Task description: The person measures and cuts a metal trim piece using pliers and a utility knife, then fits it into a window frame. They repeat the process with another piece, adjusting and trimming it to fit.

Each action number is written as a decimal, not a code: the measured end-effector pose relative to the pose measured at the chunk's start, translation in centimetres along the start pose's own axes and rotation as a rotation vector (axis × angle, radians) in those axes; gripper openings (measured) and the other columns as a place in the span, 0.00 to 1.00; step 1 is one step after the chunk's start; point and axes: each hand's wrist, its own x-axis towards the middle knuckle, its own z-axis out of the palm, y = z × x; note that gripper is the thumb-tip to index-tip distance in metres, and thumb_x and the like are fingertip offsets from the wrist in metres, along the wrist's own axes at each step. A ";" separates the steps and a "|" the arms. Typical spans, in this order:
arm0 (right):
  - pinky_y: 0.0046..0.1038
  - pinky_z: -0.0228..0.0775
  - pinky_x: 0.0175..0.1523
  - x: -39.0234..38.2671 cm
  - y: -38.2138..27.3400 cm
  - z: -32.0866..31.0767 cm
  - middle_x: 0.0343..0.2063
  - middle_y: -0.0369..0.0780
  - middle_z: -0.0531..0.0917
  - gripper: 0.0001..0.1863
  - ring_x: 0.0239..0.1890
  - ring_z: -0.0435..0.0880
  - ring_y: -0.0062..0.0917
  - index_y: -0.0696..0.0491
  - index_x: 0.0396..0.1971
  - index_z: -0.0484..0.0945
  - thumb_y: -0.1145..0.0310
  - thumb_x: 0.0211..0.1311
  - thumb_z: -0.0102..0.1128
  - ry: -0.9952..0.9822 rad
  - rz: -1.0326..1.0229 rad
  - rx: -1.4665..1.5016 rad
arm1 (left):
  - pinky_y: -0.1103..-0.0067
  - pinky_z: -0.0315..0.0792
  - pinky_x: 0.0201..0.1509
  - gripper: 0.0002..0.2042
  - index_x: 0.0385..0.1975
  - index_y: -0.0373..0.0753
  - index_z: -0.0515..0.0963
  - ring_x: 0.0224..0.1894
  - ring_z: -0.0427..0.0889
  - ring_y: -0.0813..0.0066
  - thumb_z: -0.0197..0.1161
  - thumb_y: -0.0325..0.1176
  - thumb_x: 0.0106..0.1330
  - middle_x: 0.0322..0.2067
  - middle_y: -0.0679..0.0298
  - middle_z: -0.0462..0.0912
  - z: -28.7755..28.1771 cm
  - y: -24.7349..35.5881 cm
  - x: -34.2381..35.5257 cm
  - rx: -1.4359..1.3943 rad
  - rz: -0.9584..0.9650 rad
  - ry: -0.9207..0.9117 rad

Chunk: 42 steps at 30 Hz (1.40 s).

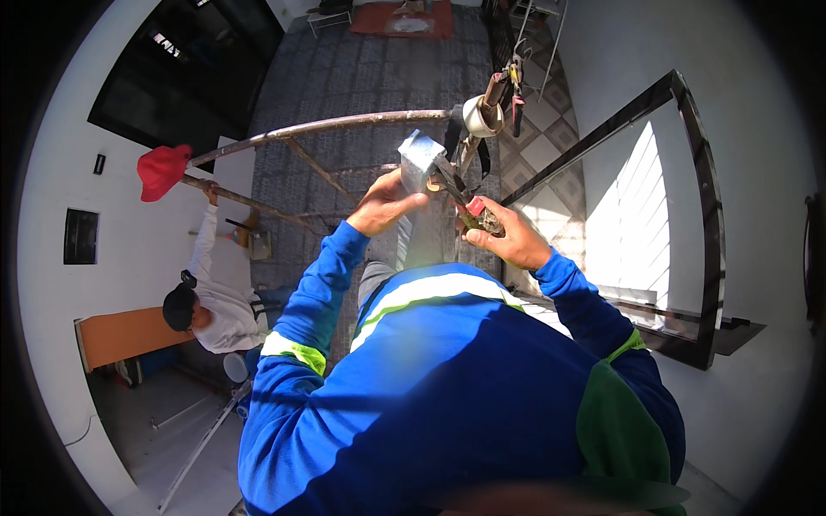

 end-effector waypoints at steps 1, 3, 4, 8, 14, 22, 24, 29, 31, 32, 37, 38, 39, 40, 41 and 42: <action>0.27 0.71 0.56 -0.1 -0.1 -0.1 0.43 0.38 0.83 0.22 0.48 0.81 0.20 0.56 0.53 0.72 0.58 0.68 0.63 0.017 -0.021 -0.038 | 0.74 0.74 0.47 0.16 0.48 0.36 0.75 0.40 0.78 0.77 0.67 0.39 0.69 0.36 0.66 0.80 -0.1 0.0 -0.1 -0.012 -0.002 -0.009; 0.27 0.71 0.56 -0.1 -0.4 -0.3 0.42 0.38 0.83 0.22 0.47 0.80 0.21 0.56 0.52 0.72 0.58 0.67 0.64 0.018 -0.007 -0.045 | 0.74 0.75 0.47 0.16 0.48 0.36 0.75 0.40 0.79 0.76 0.67 0.39 0.69 0.36 0.65 0.80 -0.2 0.1 -0.2 -0.037 0.002 -0.017; 0.27 0.70 0.55 -0.1 -0.5 -0.5 0.42 0.38 0.82 0.22 0.47 0.80 0.21 0.56 0.52 0.72 0.58 0.66 0.64 0.001 0.029 -0.014 | 0.74 0.76 0.45 0.17 0.49 0.35 0.75 0.38 0.79 0.77 0.67 0.39 0.69 0.34 0.65 0.81 -0.3 0.1 -0.2 -0.024 0.011 -0.028; 0.32 0.70 0.59 -0.4 -0.9 -0.9 0.50 0.42 0.81 0.21 0.53 0.80 0.26 0.53 0.55 0.73 0.63 0.65 0.65 -0.026 0.107 -0.078 | 0.75 0.76 0.43 0.16 0.48 0.35 0.76 0.36 0.80 0.77 0.66 0.38 0.69 0.33 0.65 0.81 -0.3 0.0 -0.6 0.009 -0.032 0.000; 0.31 0.68 0.60 -2.0 -0.3 -0.6 0.49 0.41 0.81 0.21 0.52 0.79 0.27 0.55 0.54 0.73 0.66 0.63 0.64 -0.067 0.121 -0.031 | 0.75 0.76 0.48 0.19 0.53 0.36 0.77 0.40 0.79 0.78 0.70 0.32 0.64 0.40 0.66 0.83 -0.4 -0.5 -1.3 0.142 -0.187 -0.009; 0.31 0.65 0.63 -2.2 0.5 -0.5 0.50 0.41 0.80 0.24 0.56 0.77 0.27 0.55 0.57 0.72 0.62 0.64 0.64 -0.082 0.192 0.092 | 0.78 0.77 0.44 0.14 0.46 0.37 0.76 0.38 0.79 0.81 0.70 0.33 0.65 0.36 0.68 0.81 -0.3 -1.4 -1.4 0.122 -0.143 0.024; 0.32 0.66 0.63 -1.8 0.8 0.2 0.53 0.43 0.80 0.26 0.57 0.77 0.28 0.55 0.58 0.72 0.60 0.64 0.65 -0.078 0.189 0.126 | 0.78 0.78 0.43 0.14 0.45 0.37 0.75 0.37 0.79 0.80 0.69 0.35 0.66 0.35 0.68 0.80 -0.6 -1.5 -1.8 0.082 -0.159 0.035; 0.27 0.67 0.61 -1.5 1.3 0.2 0.51 0.37 0.79 0.19 0.55 0.74 0.20 0.56 0.51 0.71 0.61 0.68 0.63 -0.042 0.134 -0.019 | 0.79 0.75 0.45 0.15 0.49 0.37 0.77 0.40 0.76 0.84 0.70 0.29 0.64 0.39 0.71 0.81 -1.1 -2.1 -2.4 0.003 -0.200 0.055; 0.28 0.64 0.63 -1.5 1.3 -0.4 0.54 0.38 0.79 0.21 0.55 0.74 0.20 0.56 0.51 0.72 0.59 0.67 0.64 -0.048 0.127 -0.059 | 0.79 0.75 0.44 0.15 0.49 0.37 0.77 0.40 0.76 0.84 0.70 0.29 0.63 0.38 0.71 0.81 -1.2 -2.3 -2.4 0.013 -0.202 0.050; 0.28 0.64 0.63 -1.3 1.3 -0.7 0.54 0.39 0.79 0.22 0.54 0.74 0.20 0.56 0.52 0.72 0.58 0.67 0.64 -0.046 0.117 -0.062 | 0.79 0.75 0.44 0.15 0.48 0.37 0.77 0.40 0.76 0.84 0.70 0.29 0.63 0.38 0.71 0.81 -1.2 -2.3 -2.4 0.016 -0.201 0.047; 0.28 0.71 0.57 -0.9 0.6 -1.4 0.48 0.39 0.82 0.26 0.49 0.79 0.21 0.56 0.59 0.71 0.58 0.67 0.64 -0.064 0.076 -0.092 | 0.78 0.76 0.43 0.12 0.45 0.37 0.76 0.38 0.78 0.82 0.69 0.32 0.66 0.36 0.69 0.80 -1.2 -1.9 -2.2 0.050 -0.226 0.028; 0.28 0.72 0.54 -0.9 0.5 -1.4 0.47 0.38 0.82 0.26 0.47 0.79 0.21 0.56 0.59 0.71 0.59 0.68 0.64 -0.074 0.103 -0.061 | 0.78 0.77 0.44 0.11 0.43 0.37 0.75 0.38 0.79 0.81 0.68 0.33 0.67 0.35 0.68 0.80 -1.2 -1.7 -2.2 0.065 -0.211 0.020; 0.27 0.73 0.52 -1.0 0.4 -1.5 0.46 0.38 0.82 0.26 0.45 0.80 0.20 0.56 0.60 0.71 0.59 0.68 0.63 -0.071 0.113 -0.041 | 0.78 0.77 0.44 0.11 0.43 0.37 0.75 0.37 0.79 0.81 0.68 0.33 0.67 0.35 0.68 0.80 -1.2 -1.6 -2.2 0.076 -0.220 0.016; 0.26 0.75 0.50 -1.1 0.3 -1.7 0.45 0.38 0.82 0.25 0.44 0.80 0.19 0.56 0.60 0.71 0.59 0.68 0.63 -0.068 0.123 -0.020 | 0.78 0.77 0.44 0.11 0.43 0.37 0.76 0.37 0.79 0.81 0.68 0.33 0.67 0.35 0.68 0.79 -1.1 -1.5 -2.2 0.079 -0.223 0.014; 0.25 0.75 0.48 -1.1 0.3 -1.8 0.44 0.39 0.82 0.25 0.43 0.81 0.19 0.56 0.60 0.71 0.59 0.69 0.63 -0.078 0.131 -0.019 | 0.78 0.76 0.44 0.10 0.42 0.37 0.76 0.37 0.79 0.81 0.68 0.33 0.67 0.34 0.68 0.79 -1.1 -1.4 -2.2 0.073 -0.220 0.015; 0.24 0.75 0.46 -1.1 0.4 -1.9 0.44 0.39 0.82 0.25 0.42 0.81 0.18 0.55 0.60 0.71 0.59 0.69 0.63 -0.087 0.139 -0.017 | 0.78 0.76 0.44 0.10 0.42 0.37 0.76 0.37 0.79 0.81 0.67 0.33 0.68 0.34 0.68 0.79 -1.1 -1.4 -2.2 0.080 -0.229 0.012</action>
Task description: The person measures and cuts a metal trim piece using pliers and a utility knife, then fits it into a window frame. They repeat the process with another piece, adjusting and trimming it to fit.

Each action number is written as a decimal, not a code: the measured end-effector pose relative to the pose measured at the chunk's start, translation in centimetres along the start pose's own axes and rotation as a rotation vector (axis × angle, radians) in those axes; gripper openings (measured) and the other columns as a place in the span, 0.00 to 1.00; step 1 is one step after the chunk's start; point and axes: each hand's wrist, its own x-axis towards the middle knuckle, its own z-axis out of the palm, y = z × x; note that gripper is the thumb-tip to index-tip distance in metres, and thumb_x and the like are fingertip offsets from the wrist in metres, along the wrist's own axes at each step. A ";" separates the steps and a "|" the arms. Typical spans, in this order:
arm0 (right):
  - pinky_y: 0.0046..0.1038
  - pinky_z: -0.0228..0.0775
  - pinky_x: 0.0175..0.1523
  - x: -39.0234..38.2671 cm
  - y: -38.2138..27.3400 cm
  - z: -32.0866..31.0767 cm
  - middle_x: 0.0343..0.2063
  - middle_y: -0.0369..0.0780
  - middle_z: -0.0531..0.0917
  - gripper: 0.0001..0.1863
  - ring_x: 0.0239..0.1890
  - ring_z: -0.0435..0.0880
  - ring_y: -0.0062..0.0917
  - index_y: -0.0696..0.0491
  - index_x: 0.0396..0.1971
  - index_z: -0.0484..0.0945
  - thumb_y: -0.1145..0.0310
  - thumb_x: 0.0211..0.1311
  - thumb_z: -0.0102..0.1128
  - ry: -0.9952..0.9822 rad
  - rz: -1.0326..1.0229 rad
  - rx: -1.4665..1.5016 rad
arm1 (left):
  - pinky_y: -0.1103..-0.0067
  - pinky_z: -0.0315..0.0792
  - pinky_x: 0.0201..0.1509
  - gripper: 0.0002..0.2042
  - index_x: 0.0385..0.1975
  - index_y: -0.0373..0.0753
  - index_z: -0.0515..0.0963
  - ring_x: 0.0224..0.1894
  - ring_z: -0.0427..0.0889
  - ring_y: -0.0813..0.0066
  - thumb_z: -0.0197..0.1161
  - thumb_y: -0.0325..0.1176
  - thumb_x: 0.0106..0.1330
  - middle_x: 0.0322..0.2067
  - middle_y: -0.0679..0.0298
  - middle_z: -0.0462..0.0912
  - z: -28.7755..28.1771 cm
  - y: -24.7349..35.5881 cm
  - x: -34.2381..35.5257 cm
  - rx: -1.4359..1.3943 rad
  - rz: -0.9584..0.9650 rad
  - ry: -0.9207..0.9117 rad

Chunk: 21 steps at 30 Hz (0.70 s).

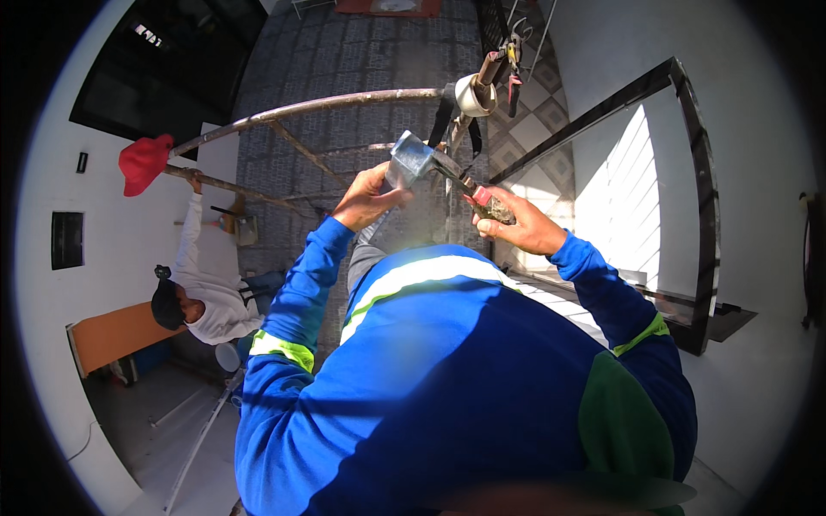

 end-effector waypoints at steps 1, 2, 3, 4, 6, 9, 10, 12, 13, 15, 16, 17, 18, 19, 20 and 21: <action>0.24 0.75 0.46 0.0 0.1 -0.1 0.44 0.39 0.82 0.24 0.42 0.81 0.18 0.56 0.59 0.71 0.60 0.69 0.62 -0.005 0.009 -0.004 | 0.78 0.76 0.44 0.10 0.42 0.37 0.76 0.37 0.79 0.81 0.67 0.33 0.68 0.34 0.68 0.79 0.0 0.0 0.0 0.000 -0.003 -0.001; 0.24 0.75 0.46 0.1 0.2 0.0 0.44 0.39 0.82 0.24 0.42 0.81 0.18 0.56 0.59 0.72 0.60 0.69 0.62 -0.010 0.017 -0.008 | 0.78 0.76 0.44 0.09 0.42 0.37 0.75 0.36 0.79 0.81 0.67 0.32 0.68 0.33 0.68 0.79 0.0 -0.1 0.0 -0.004 0.002 -0.003; 0.25 0.75 0.47 0.1 0.2 0.0 0.43 0.38 0.81 0.23 0.42 0.81 0.19 0.56 0.58 0.72 0.61 0.68 0.62 -0.010 0.028 -0.019 | 0.78 0.76 0.43 0.09 0.41 0.37 0.75 0.36 0.79 0.81 0.67 0.32 0.68 0.33 0.68 0.79 0.0 -0.1 0.0 -0.002 -0.007 -0.002; 0.26 0.74 0.49 0.3 0.2 0.1 0.42 0.38 0.81 0.23 0.42 0.81 0.20 0.57 0.57 0.72 0.62 0.68 0.62 0.004 0.070 -0.032 | 0.78 0.77 0.43 0.09 0.41 0.37 0.75 0.36 0.79 0.81 0.67 0.32 0.68 0.33 0.68 0.79 0.0 -0.3 0.0 -0.006 -0.009 -0.002; 0.27 0.73 0.51 0.2 0.1 0.2 0.41 0.38 0.81 0.21 0.43 0.80 0.22 0.57 0.56 0.73 0.64 0.67 0.62 0.058 -0.103 -0.103 | 0.78 0.77 0.43 0.09 0.41 0.37 0.76 0.36 0.79 0.81 0.67 0.32 0.68 0.33 0.68 0.80 0.1 -0.5 0.0 0.000 -0.008 0.015; 0.30 0.71 0.54 -0.5 -0.7 -0.1 0.41 0.38 0.81 0.21 0.43 0.79 0.24 0.58 0.55 0.74 0.66 0.66 0.62 0.089 -0.112 -0.194 | 0.78 0.77 0.42 0.10 0.42 0.37 0.77 0.35 0.79 0.81 0.68 0.32 0.67 0.33 0.68 0.81 0.8 -0.6 0.0 0.086 0.005 0.036; 0.30 0.71 0.55 -0.9 -1.1 -0.4 0.41 0.39 0.81 0.21 0.43 0.79 0.25 0.58 0.55 0.74 0.66 0.65 0.62 0.087 -0.081 -0.221 | 0.78 0.77 0.42 0.10 0.42 0.36 0.77 0.35 0.79 0.81 0.68 0.32 0.66 0.32 0.67 0.81 1.2 -0.6 0.0 0.155 0.010 0.026; 0.29 0.71 0.53 -2.0 -1.8 -1.6 0.42 0.38 0.81 0.20 0.43 0.79 0.24 0.58 0.55 0.74 0.67 0.65 0.62 -0.018 0.087 -0.233 | 0.79 0.77 0.41 0.12 0.44 0.36 0.77 0.35 0.80 0.81 0.69 0.33 0.65 0.32 0.66 0.82 1.8 -0.3 0.0 0.256 0.020 0.031; 0.28 0.71 0.52 -2.4 -2.1 -2.4 0.42 0.38 0.81 0.20 0.43 0.79 0.23 0.58 0.55 0.74 0.67 0.65 0.62 -0.048 0.180 -0.247 | 0.79 0.77 0.40 0.14 0.45 0.36 0.78 0.35 0.80 0.81 0.70 0.34 0.64 0.32 0.65 0.83 2.0 0.0 0.2 0.308 -0.040 0.011; 0.25 0.70 0.50 -2.3 -2.1 -2.8 0.43 0.37 0.80 0.23 0.42 0.78 0.21 0.57 0.58 0.72 0.67 0.65 0.63 -0.050 0.217 0.002 | 0.80 0.77 0.38 0.15 0.46 0.35 0.78 0.32 0.81 0.80 0.70 0.34 0.64 0.32 0.65 0.83 1.9 0.4 0.7 0.258 0.023 0.082; 0.28 0.68 0.56 -2.1 -2.1 -3.0 0.48 0.39 0.80 0.26 0.48 0.79 0.24 0.57 0.60 0.71 0.65 0.65 0.63 -0.073 0.292 0.100 | 0.79 0.77 0.36 0.16 0.48 0.35 0.77 0.31 0.82 0.79 0.70 0.33 0.63 0.32 0.64 0.83 1.4 0.6 0.8 0.214 0.071 0.093; 0.27 0.69 0.57 -1.8 -1.9 -3.0 0.50 0.40 0.80 0.27 0.50 0.78 0.24 0.57 0.62 0.70 0.64 0.65 0.64 -0.103 0.304 0.198 | 0.79 0.77 0.36 0.16 0.48 0.35 0.78 0.31 0.82 0.80 0.70 0.33 0.63 0.32 0.64 0.83 1.2 0.8 0.8 0.244 0.081 0.082; 0.27 0.69 0.57 -1.6 -1.8 -3.1 0.52 0.40 0.80 0.29 0.51 0.78 0.24 0.58 0.63 0.69 0.64 0.65 0.64 -0.121 0.275 0.133 | 0.79 0.77 0.36 0.17 0.48 0.35 0.78 0.31 0.82 0.80 0.70 0.33 0.63 0.32 0.64 0.83 0.8 0.9 0.8 0.263 0.124 0.062; 0.27 0.70 0.58 -1.4 -1.6 -2.9 0.53 0.40 0.79 0.31 0.53 0.78 0.23 0.58 0.64 0.67 0.63 0.65 0.64 -0.125 0.201 0.131 | 0.79 0.77 0.36 0.17 0.48 0.35 0.78 0.31 0.82 0.80 0.71 0.33 0.62 0.33 0.63 0.83 0.5 1.0 0.7 0.287 0.197 0.063; 0.26 0.70 0.58 -1.2 -1.5 -2.8 0.55 0.40 0.79 0.32 0.55 0.78 0.23 0.58 0.66 0.66 0.62 0.65 0.65 -0.159 0.289 0.215 | 0.77 0.77 0.38 0.18 0.48 0.34 0.78 0.33 0.82 0.78 0.73 0.34 0.61 0.33 0.63 0.83 0.5 1.0 0.6 0.263 0.213 0.058; 0.27 0.69 0.60 -1.1 -1.2 -2.6 0.56 0.41 0.79 0.32 0.57 0.77 0.24 0.58 0.66 0.67 0.63 0.65 0.65 -0.176 0.310 0.283 | 0.75 0.77 0.39 0.19 0.47 0.33 0.78 0.33 0.83 0.75 0.73 0.34 0.60 0.33 0.60 0.84 0.5 0.9 0.4 0.287 0.214 0.070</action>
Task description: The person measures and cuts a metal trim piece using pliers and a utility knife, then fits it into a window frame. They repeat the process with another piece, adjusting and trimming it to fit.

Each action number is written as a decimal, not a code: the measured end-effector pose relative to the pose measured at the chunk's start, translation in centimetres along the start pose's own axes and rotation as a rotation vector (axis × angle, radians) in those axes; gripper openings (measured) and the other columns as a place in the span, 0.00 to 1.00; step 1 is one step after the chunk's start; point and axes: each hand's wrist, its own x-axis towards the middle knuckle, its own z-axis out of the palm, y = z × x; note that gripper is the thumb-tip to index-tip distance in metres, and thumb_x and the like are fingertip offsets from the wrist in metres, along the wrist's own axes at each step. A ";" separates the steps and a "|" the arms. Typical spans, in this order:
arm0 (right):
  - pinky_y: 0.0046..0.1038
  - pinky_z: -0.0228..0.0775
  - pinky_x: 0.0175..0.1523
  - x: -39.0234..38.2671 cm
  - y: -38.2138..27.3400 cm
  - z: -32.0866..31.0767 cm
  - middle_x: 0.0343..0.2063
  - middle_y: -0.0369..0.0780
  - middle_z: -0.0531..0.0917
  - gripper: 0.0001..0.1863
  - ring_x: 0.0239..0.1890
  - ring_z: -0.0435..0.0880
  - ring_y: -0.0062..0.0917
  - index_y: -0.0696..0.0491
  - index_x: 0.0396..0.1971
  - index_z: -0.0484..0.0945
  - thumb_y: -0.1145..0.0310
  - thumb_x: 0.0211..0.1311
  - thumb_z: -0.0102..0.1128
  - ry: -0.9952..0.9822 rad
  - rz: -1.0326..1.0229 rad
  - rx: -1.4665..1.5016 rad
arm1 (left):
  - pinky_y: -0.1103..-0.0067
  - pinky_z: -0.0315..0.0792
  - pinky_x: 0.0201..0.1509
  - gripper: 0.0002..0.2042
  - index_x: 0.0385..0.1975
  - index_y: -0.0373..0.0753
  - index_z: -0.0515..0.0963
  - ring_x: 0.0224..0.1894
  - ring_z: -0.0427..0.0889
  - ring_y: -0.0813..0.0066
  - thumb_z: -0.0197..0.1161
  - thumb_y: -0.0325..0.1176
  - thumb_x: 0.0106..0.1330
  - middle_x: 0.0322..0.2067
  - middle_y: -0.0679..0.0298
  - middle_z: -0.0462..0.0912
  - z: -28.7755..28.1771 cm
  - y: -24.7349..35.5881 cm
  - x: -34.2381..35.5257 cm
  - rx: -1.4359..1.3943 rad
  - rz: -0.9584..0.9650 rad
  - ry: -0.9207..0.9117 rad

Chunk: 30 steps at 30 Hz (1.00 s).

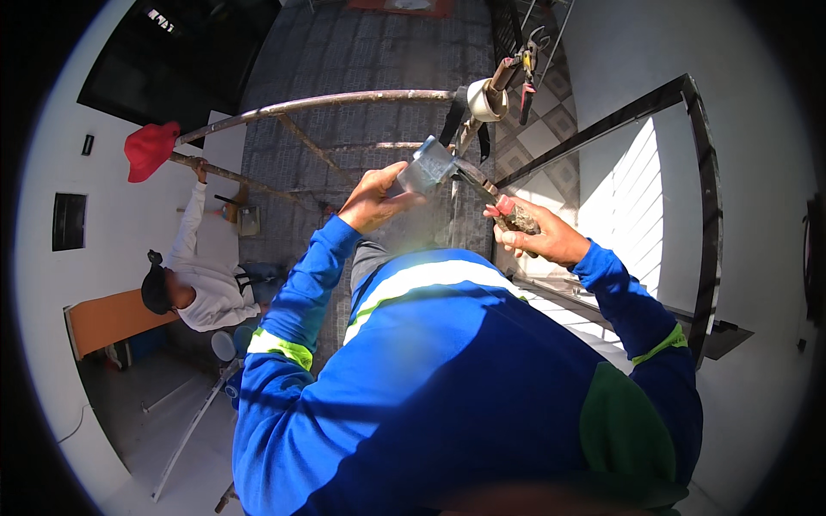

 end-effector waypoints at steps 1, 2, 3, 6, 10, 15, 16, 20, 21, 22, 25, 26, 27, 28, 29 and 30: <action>0.27 0.67 0.63 0.3 0.3 0.1 0.57 0.41 0.78 0.31 0.58 0.76 0.24 0.58 0.65 0.67 0.63 0.65 0.65 -0.024 0.019 0.066 | 0.74 0.76 0.40 0.19 0.46 0.32 0.77 0.34 0.83 0.72 0.74 0.34 0.59 0.33 0.57 0.84 0.2 0.0 -0.1 0.034 0.033 0.025; 0.27 0.67 0.63 0.6 0.6 0.2 0.57 0.42 0.78 0.31 0.58 0.76 0.25 0.58 0.65 0.67 0.63 0.66 0.64 -0.051 -0.022 0.123 | 0.72 0.75 0.41 0.19 0.45 0.31 0.77 0.34 0.83 0.69 0.74 0.34 0.58 0.34 0.55 0.85 0.4 0.0 -0.3 0.069 0.068 0.050; 0.28 0.66 0.64 0.9 1.0 0.3 0.57 0.42 0.78 0.30 0.58 0.76 0.25 0.58 0.65 0.68 0.63 0.66 0.64 -0.095 -0.086 0.196 | 0.73 0.75 0.41 0.19 0.45 0.30 0.77 0.35 0.83 0.70 0.74 0.33 0.58 0.34 0.55 0.85 0.6 0.0 -0.5 0.054 0.065 0.063; 0.28 0.75 0.53 2.1 2.2 0.0 0.50 0.41 0.79 0.32 0.51 0.79 0.24 0.56 0.67 0.65 0.61 0.67 0.64 -0.029 -0.251 -0.053 | 0.73 0.76 0.43 0.19 0.45 0.29 0.77 0.36 0.83 0.72 0.74 0.33 0.58 0.35 0.54 0.85 1.1 0.3 -0.9 0.007 0.022 0.042; 0.26 0.78 0.48 2.6 3.2 -1.0 0.48 0.41 0.79 0.33 0.48 0.81 0.24 0.56 0.68 0.64 0.59 0.68 0.63 -0.059 -0.092 0.018 | 0.74 0.77 0.43 0.18 0.47 0.31 0.78 0.37 0.83 0.74 0.73 0.30 0.59 0.35 0.54 0.85 1.0 1.1 -1.4 -0.025 -0.060 -0.006; 0.25 0.77 0.44 4.2 3.2 2.2 0.51 0.40 0.79 0.31 0.51 0.79 0.24 0.50 0.67 0.66 0.54 0.69 0.61 0.163 -0.237 0.490 | 0.77 0.78 0.38 0.11 0.46 0.33 0.78 0.34 0.85 0.77 0.66 0.25 0.65 0.29 0.61 0.84 1.6 3.5 -0.6 0.175 0.018 0.300; 0.26 0.76 0.45 6.0 2.8 3.1 0.54 0.40 0.77 0.31 0.52 0.79 0.24 0.49 0.66 0.66 0.55 0.68 0.62 0.167 -0.233 0.530 | 0.78 0.78 0.38 0.11 0.46 0.33 0.78 0.35 0.85 0.76 0.66 0.25 0.65 0.30 0.61 0.85 1.6 4.3 0.0 0.186 0.040 0.349; 0.23 0.75 0.38 12.8 1.8 7.2 0.38 0.35 0.81 0.29 0.42 0.81 0.19 0.53 0.60 0.66 0.64 0.63 0.66 0.213 -0.464 0.495 | 0.68 0.77 0.34 0.12 0.46 0.35 0.73 0.33 0.85 0.50 0.64 0.24 0.65 0.33 0.51 0.83 1.6 7.9 3.0 0.384 0.124 0.462; 0.22 0.73 0.32 13.6 1.7 7.3 0.34 0.34 0.80 0.25 0.33 0.80 0.19 0.52 0.57 0.67 0.64 0.63 0.66 0.169 -0.324 0.391 | 0.69 0.77 0.34 0.11 0.46 0.35 0.72 0.31 0.84 0.51 0.63 0.25 0.66 0.31 0.51 0.83 1.7 8.7 3.8 0.452 0.132 0.465; 0.21 0.71 0.26 14.4 1.5 7.4 0.30 0.32 0.78 0.22 0.25 0.78 0.18 0.51 0.53 0.68 0.64 0.63 0.66 0.111 -0.192 0.277 | 0.70 0.77 0.34 0.10 0.46 0.34 0.72 0.30 0.84 0.51 0.62 0.25 0.68 0.30 0.51 0.82 1.7 9.4 4.5 0.525 0.160 0.481; 0.22 0.73 0.27 17.1 1.2 8.4 0.35 0.36 0.79 0.21 0.28 0.80 0.21 0.53 0.53 0.69 0.64 0.64 0.65 0.106 -0.142 0.237 | 0.62 0.77 0.40 0.10 0.46 0.36 0.70 0.42 0.80 0.44 0.58 0.30 0.69 0.38 0.48 0.80 1.4 10.6 6.7 0.720 0.151 0.503; 0.23 0.73 0.27 17.9 1.3 8.6 0.36 0.38 0.79 0.21 0.29 0.81 0.22 0.53 0.53 0.70 0.63 0.65 0.64 0.125 -0.150 0.253 | 0.62 0.78 0.43 0.10 0.46 0.37 0.70 0.46 0.80 0.46 0.58 0.31 0.69 0.42 0.48 0.80 1.2 10.7 7.3 0.790 0.115 0.502; 0.23 0.74 0.28 18.7 1.4 8.8 0.38 0.39 0.80 0.20 0.30 0.81 0.23 0.54 0.52 0.70 0.63 0.65 0.64 0.143 -0.161 0.273 | 0.61 0.78 0.48 0.09 0.45 0.37 0.70 0.53 0.77 0.47 0.55 0.32 0.70 0.48 0.48 0.77 1.0 10.7 7.9 0.792 0.032 0.471; 0.24 0.75 0.28 19.6 1.6 8.9 0.39 0.41 0.80 0.20 0.31 0.82 0.24 0.54 0.52 0.70 0.63 0.66 0.64 0.160 -0.168 0.292 | 0.61 0.78 0.49 0.11 0.47 0.37 0.70 0.54 0.76 0.46 0.56 0.32 0.69 0.50 0.49 0.76 0.9 10.7 8.3 0.813 0.034 0.463; 0.24 0.75 0.28 20.5 1.8 8.9 0.41 0.42 0.80 0.20 0.32 0.82 0.24 0.55 0.52 0.71 0.62 0.66 0.64 0.178 -0.178 0.312 | 0.61 0.78 0.50 0.12 0.48 0.37 0.70 0.56 0.75 0.46 0.57 0.32 0.68 0.51 0.49 0.75 0.9 10.6 8.5 0.839 0.013 0.443; 0.25 0.76 0.29 21.3 2.0 8.9 0.42 0.43 0.81 0.19 0.33 0.83 0.25 0.55 0.52 0.71 0.62 0.66 0.63 0.196 -0.187 0.336 | 0.61 0.78 0.51 0.13 0.49 0.37 0.70 0.57 0.74 0.46 0.58 0.31 0.67 0.53 0.50 0.74 0.9 10.5 8.3 0.869 -0.009 0.425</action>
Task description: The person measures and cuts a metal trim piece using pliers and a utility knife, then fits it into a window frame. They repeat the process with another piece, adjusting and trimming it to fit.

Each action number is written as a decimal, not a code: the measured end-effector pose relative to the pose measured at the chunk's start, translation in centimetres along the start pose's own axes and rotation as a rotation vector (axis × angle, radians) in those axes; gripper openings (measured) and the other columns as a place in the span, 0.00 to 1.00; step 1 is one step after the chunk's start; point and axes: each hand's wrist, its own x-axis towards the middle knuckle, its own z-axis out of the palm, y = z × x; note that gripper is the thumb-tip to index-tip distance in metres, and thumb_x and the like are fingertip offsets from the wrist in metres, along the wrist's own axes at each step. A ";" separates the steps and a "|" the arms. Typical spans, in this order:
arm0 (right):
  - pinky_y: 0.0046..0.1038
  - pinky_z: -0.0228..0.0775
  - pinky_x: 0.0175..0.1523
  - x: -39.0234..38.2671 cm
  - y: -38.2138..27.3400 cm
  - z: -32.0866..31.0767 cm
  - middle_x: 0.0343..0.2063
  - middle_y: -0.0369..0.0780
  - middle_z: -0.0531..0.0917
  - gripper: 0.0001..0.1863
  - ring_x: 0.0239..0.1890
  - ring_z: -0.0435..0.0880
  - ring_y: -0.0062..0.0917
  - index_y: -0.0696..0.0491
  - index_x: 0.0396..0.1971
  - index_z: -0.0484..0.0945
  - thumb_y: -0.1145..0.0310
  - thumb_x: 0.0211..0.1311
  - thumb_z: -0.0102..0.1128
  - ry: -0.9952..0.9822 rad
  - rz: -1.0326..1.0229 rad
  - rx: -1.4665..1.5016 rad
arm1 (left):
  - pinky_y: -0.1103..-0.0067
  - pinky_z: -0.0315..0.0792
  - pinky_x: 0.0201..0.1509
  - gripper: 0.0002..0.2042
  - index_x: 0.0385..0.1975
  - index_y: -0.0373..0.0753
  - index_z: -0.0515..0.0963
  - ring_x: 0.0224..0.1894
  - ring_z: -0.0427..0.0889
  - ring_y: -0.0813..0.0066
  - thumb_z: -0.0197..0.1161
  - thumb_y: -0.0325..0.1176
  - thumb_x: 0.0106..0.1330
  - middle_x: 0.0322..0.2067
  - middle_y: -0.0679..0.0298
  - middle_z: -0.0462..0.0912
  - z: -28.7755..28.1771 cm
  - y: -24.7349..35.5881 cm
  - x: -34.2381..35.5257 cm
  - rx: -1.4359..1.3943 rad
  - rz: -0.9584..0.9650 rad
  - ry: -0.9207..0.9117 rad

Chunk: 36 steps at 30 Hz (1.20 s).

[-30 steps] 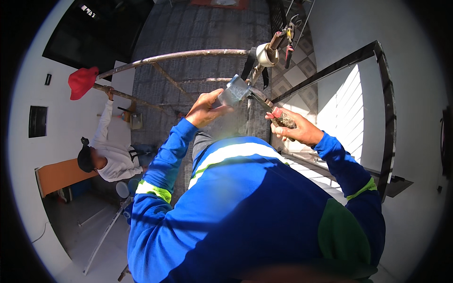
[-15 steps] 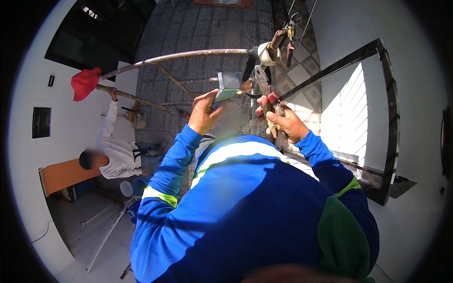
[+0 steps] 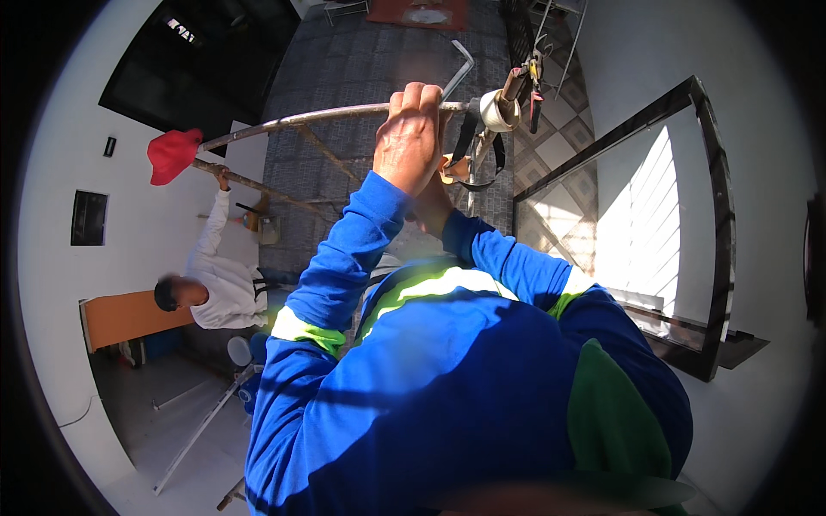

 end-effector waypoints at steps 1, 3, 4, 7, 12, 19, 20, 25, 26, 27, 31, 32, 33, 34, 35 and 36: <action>0.25 0.77 0.29 0.7 0.2 0.0 0.44 0.45 0.81 0.19 0.34 0.84 0.26 0.56 0.51 0.72 0.62 0.67 0.63 0.025 -0.008 0.028 | 0.60 0.76 0.57 0.19 0.54 0.38 0.70 0.62 0.68 0.46 0.64 0.31 0.63 0.59 0.50 0.69 0.1 0.0 -0.8 -0.026 0.056 0.123; 0.26 0.78 0.30 1.9 0.0 0.0 0.46 0.47 0.82 0.19 0.37 0.85 0.28 0.57 0.51 0.73 0.61 0.68 0.62 0.076 -0.007 0.135 | 0.58 0.68 0.65 0.28 0.59 0.40 0.70 0.67 0.63 0.45 0.70 0.33 0.58 0.60 0.50 0.68 0.0 -0.4 -3.9 -0.095 0.100 0.179; 0.27 0.78 0.30 2.4 -0.4 0.0 0.48 0.49 0.82 0.19 0.38 0.85 0.29 0.57 0.51 0.73 0.61 0.68 0.62 0.122 0.042 0.260 | 0.63 0.72 0.60 0.24 0.55 0.39 0.73 0.63 0.69 0.49 0.70 0.32 0.58 0.58 0.51 0.71 -0.3 -0.6 -6.7 -0.270 0.069 0.155; 0.27 0.76 0.18 3.8 -2.4 0.3 0.45 0.53 0.84 0.16 0.29 0.87 0.31 0.58 0.44 0.77 0.60 0.68 0.63 0.148 -0.232 0.558 | 0.79 0.77 0.42 0.17 0.51 0.35 0.75 0.45 0.84 0.70 0.67 0.32 0.66 0.42 0.61 0.83 -0.4 -3.0 -14.6 -0.871 -0.455 -0.180; 0.29 0.74 0.16 6.8 -4.1 1.0 0.41 0.44 0.84 0.15 0.43 0.87 0.32 0.56 0.43 0.78 0.61 0.65 0.67 0.263 -0.236 0.803 | 0.66 0.70 0.65 0.32 0.66 0.39 0.60 0.66 0.68 0.59 0.62 0.50 0.70 0.63 0.56 0.66 0.1 -11.5 -19.7 -1.739 -0.929 0.396; 0.50 0.83 0.44 9.4 -3.7 2.3 0.42 0.39 0.82 0.13 0.51 0.84 0.40 0.48 0.39 0.74 0.57 0.66 0.66 0.192 -0.063 1.129 | 0.61 0.77 0.62 0.13 0.49 0.41 0.72 0.57 0.79 0.51 0.61 0.39 0.72 0.56 0.54 0.78 -2.5 -15.8 -15.1 -1.482 -0.707 0.756; 0.48 0.83 0.42 9.7 -3.8 2.6 0.41 0.39 0.83 0.14 0.50 0.85 0.40 0.49 0.39 0.74 0.56 0.66 0.65 0.211 -0.068 1.148 | 0.61 0.81 0.58 0.12 0.48 0.40 0.72 0.51 0.84 0.52 0.61 0.37 0.72 0.53 0.53 0.80 -3.0 -16.3 -14.2 -1.439 -0.603 0.726; 0.42 0.85 0.43 10.5 -1.9 3.7 0.38 0.42 0.83 0.22 0.44 0.87 0.36 0.56 0.41 0.74 0.53 0.62 0.68 0.035 0.032 0.998 | 0.60 0.84 0.54 0.11 0.47 0.39 0.73 0.48 0.85 0.53 0.62 0.35 0.71 0.49 0.48 0.82 -6.7 -19.7 -10.6 -1.244 -0.502 0.728; 0.39 0.84 0.41 10.3 -0.6 3.6 0.39 0.41 0.84 0.20 0.42 0.87 0.33 0.55 0.45 0.74 0.56 0.64 0.68 0.063 0.189 0.924 | 0.59 0.82 0.56 0.11 0.47 0.39 0.73 0.50 0.85 0.51 0.63 0.35 0.70 0.49 0.47 0.82 -7.8 -20.5 -9.7 -1.201 -0.494 0.721; 0.36 0.83 0.37 9.5 1.2 3.0 0.39 0.40 0.85 0.18 0.41 0.87 0.31 0.52 0.46 0.74 0.57 0.65 0.67 0.032 0.206 0.767 | 0.59 0.82 0.56 0.12 0.47 0.39 0.73 0.49 0.85 0.51 0.63 0.35 0.70 0.49 0.46 0.82 -8.9 -21.3 -8.9 -1.155 -0.487 0.709; 0.28 0.72 0.25 5.6 9.3 1.0 0.35 0.35 0.83 0.11 0.30 0.83 0.23 0.43 0.42 0.73 0.58 0.66 0.64 -0.019 0.356 0.514 | 0.64 0.84 0.53 0.15 0.50 0.37 0.72 0.49 0.85 0.54 0.64 0.37 0.70 0.49 0.46 0.82 -13.0 -23.7 -6.2 -0.926 -0.435 0.615; 0.26 0.70 0.22 4.7 10.8 0.4 0.32 0.35 0.82 0.11 0.26 0.81 0.22 0.42 0.40 0.72 0.58 0.65 0.65 0.033 0.417 0.429 | 0.66 0.85 0.51 0.17 0.51 0.37 0.72 0.49 0.86 0.56 0.65 0.39 0.69 0.48 0.48 0.83 -13.8 -24.1 -5.6 -0.865 -0.401 0.581; 0.24 0.66 0.18 3.8 12.0 -0.3 0.29 0.34 0.79 0.12 0.23 0.78 0.21 0.43 0.38 0.71 0.57 0.65 0.65 0.006 0.451 0.344 | 0.67 0.85 0.51 0.17 0.51 0.36 0.73 0.49 0.86 0.56 0.65 0.38 0.69 0.48 0.48 0.83 -14.6 -24.5 -5.1 -0.817 -0.394 0.556; 0.23 0.63 0.15 3.3 12.8 -1.0 0.27 0.34 0.76 0.14 0.21 0.75 0.20 0.44 0.36 0.69 0.56 0.64 0.66 0.033 0.534 0.198 | 0.67 0.85 0.50 0.17 0.52 0.36 0.73 0.49 0.86 0.56 0.65 0.38 0.69 0.48 0.49 0.83 -15.4 -24.8 -4.5 -0.769 -0.358 0.519; 0.20 0.55 0.10 2.8 13.4 -1.7 0.24 0.34 0.73 0.17 0.17 0.72 0.19 0.45 0.34 0.68 0.53 0.62 0.68 0.043 0.563 0.193 | 0.68 0.85 0.50 0.17 0.51 0.35 0.74 0.48 0.86 0.58 0.65 0.38 0.70 0.48 0.49 0.83 -15.9 -25.1 -3.8 -0.730 -0.337 0.507; 0.22 0.56 0.10 2.6 13.8 -2.5 0.21 0.33 0.72 0.19 0.14 0.70 0.18 0.46 0.34 0.68 0.52 0.61 0.69 0.023 0.599 0.132 | 0.68 0.85 0.50 0.17 0.51 0.34 0.74 0.47 0.86 0.59 0.65 0.38 0.70 0.47 0.49 0.83 -16.4 -25.3 -3.1 -0.690 -0.355 0.481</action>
